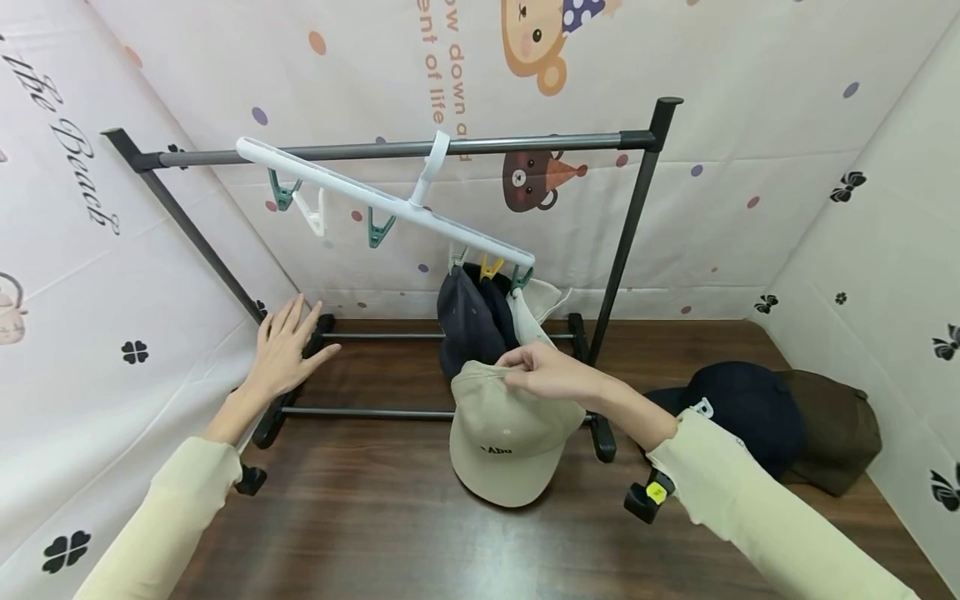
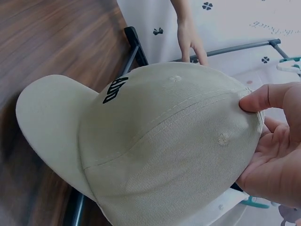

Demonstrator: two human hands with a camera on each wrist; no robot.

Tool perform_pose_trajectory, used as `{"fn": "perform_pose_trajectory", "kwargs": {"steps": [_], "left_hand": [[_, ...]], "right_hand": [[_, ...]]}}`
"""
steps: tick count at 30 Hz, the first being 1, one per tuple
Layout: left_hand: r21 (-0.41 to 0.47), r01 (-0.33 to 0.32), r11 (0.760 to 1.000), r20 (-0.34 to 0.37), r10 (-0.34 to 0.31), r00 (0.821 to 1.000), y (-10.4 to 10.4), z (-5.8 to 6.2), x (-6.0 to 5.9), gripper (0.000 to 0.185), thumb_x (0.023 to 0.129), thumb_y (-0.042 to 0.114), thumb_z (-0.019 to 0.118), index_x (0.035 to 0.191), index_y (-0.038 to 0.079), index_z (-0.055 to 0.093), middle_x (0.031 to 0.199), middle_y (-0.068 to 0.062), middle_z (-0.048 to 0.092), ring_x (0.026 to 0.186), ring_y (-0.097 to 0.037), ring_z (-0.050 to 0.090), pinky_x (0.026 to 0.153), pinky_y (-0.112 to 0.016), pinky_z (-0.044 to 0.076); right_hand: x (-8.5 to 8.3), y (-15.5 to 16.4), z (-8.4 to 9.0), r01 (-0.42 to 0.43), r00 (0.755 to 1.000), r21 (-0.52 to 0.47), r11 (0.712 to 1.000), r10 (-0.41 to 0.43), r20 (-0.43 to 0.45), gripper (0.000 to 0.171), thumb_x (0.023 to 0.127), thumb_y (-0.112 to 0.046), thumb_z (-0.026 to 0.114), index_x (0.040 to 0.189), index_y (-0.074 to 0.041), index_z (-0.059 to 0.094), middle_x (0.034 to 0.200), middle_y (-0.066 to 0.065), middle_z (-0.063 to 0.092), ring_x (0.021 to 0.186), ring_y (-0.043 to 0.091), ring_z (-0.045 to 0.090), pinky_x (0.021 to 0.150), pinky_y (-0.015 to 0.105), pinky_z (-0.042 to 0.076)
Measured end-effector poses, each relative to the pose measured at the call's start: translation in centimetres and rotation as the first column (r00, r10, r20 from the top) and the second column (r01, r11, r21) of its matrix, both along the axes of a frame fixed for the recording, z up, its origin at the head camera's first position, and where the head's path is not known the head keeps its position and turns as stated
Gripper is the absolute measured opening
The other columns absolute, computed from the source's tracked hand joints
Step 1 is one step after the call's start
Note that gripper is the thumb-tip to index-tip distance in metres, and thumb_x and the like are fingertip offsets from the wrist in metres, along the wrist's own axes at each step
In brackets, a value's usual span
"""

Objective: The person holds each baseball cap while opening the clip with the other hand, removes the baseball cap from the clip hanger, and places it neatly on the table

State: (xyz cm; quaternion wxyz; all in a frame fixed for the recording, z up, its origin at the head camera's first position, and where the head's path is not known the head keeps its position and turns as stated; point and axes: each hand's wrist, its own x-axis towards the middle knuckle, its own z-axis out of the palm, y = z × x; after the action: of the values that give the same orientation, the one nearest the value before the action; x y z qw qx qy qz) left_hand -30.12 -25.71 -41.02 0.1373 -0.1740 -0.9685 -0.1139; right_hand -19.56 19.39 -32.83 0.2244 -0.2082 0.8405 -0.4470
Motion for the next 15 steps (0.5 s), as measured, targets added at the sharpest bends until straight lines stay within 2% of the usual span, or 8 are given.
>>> {"fn": "perform_pose_trajectory", "kwargs": {"steps": [3, 15], "left_hand": [[-0.006, -0.003, 1.000, -0.014, 0.003, 1.000, -0.3, -0.2, 0.1, 0.087, 0.097, 0.048, 0.065, 0.164, 0.010, 0.024, 0.171, -0.026, 0.007, 0.158, -0.044, 0.009, 0.123, -0.068, 0.007], [0.006, 0.003, 1.000, -0.002, -0.003, 1.000, -0.1, -0.8, 0.6, 0.085, 0.098, 0.045, 0.066, 0.163, 0.007, 0.026, 0.170, -0.027, 0.007, 0.157, -0.045, 0.009, 0.124, -0.068, 0.004]], "right_hand": [[0.3, 0.6, 0.1, 0.014, 1.000, 0.010, 1.000, -0.015, 0.017, 0.030, 0.099, -0.008, 0.052, 0.121, -0.002, 0.071, 0.089, 0.004, 0.078, 0.081, 0.014, 0.068, 0.078, 0.030, 0.056], [1.5, 3.5, 0.1, 0.082, 0.993, 0.017, 0.997, -0.083, 0.081, 0.031, 0.097, -0.009, 0.053, 0.121, -0.003, 0.072, 0.093, 0.005, 0.078, 0.083, 0.015, 0.068, 0.075, 0.030, 0.056]]}}
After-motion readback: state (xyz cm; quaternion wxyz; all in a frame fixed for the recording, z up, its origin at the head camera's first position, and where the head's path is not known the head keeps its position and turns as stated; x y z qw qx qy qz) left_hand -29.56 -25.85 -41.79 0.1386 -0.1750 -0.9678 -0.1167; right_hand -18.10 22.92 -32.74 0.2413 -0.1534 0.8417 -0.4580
